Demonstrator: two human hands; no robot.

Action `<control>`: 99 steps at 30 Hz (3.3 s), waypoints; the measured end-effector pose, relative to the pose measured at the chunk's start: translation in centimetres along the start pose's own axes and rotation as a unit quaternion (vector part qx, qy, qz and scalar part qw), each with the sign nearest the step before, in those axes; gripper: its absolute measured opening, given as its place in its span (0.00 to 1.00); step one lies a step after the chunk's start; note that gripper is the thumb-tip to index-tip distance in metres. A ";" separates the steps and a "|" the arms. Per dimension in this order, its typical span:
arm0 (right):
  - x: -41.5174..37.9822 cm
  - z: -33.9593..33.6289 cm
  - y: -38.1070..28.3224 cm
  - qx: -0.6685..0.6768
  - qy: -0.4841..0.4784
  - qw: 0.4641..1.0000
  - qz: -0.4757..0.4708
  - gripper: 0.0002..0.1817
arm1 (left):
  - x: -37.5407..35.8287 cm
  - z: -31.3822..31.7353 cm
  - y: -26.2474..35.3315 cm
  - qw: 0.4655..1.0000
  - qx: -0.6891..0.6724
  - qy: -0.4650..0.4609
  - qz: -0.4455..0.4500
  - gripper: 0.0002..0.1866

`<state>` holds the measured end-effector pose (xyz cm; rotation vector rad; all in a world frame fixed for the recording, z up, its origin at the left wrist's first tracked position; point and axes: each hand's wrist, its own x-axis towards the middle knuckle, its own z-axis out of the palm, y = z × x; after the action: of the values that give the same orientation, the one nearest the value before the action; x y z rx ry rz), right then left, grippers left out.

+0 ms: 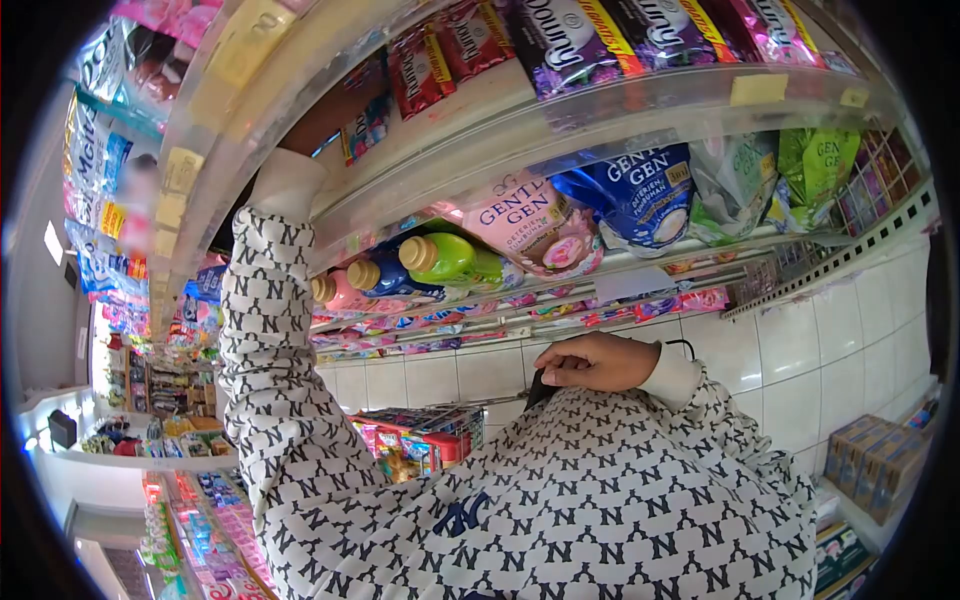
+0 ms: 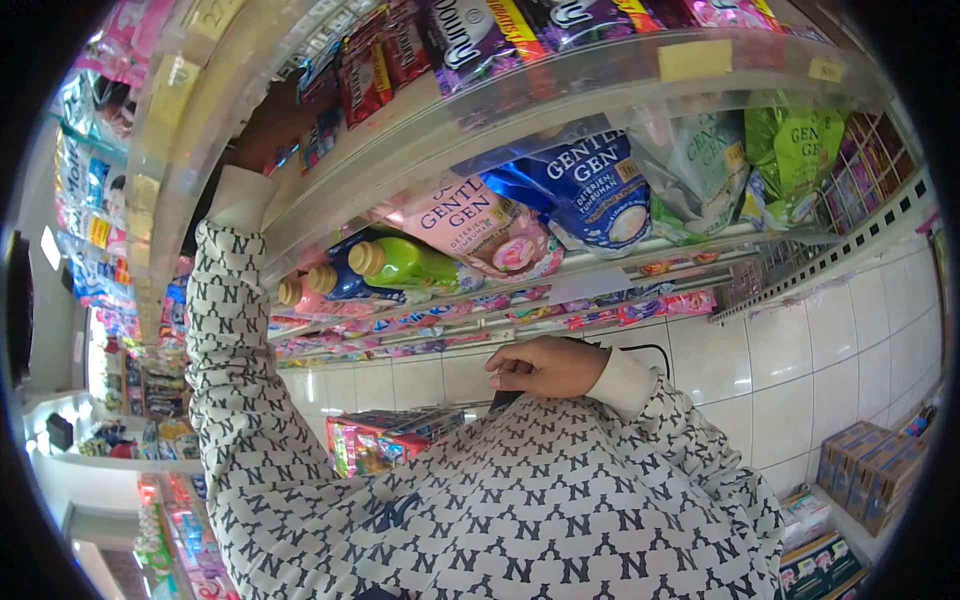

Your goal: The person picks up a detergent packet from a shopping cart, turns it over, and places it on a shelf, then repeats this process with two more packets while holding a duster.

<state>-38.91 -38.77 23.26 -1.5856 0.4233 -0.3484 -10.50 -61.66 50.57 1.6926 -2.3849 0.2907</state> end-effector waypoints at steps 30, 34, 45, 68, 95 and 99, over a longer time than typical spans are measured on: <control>-1.5 0.6 -0.1 0.007 0.007 1.000 -0.002 0.23 | -0.7 -2.3 5.6 0.989 0.033 0.056 -0.131 0.32; -2.1 0.7 0.0 0.032 0.019 0.999 -0.004 0.21 | -3.9 -0.6 -4.2 0.953 0.121 0.225 0.163 0.20; 1.5 2.9 1.1 0.027 -0.090 0.995 0.037 0.19 | -29.4 -5.8 5.7 0.974 -0.212 -0.053 -0.055 0.28; 12.3 22.7 -6.1 -0.031 -0.374 0.926 0.030 0.12 | -70.7 17.3 9.1 0.562 -0.250 0.378 -0.692 0.15; 7.9 27.1 5.8 -0.107 -0.284 0.941 0.152 0.14 | -65.7 18.0 12.6 0.361 -0.570 0.395 -0.624 0.20; 8.5 26.0 3.3 0.070 -0.165 0.960 0.215 0.08 | -68.9 18.1 11.0 0.335 -0.546 0.446 -0.625 0.23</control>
<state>-19.39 -19.96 18.12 -1.3382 0.4584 0.2152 0.39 -0.74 13.69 1.2967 0.1709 -0.4669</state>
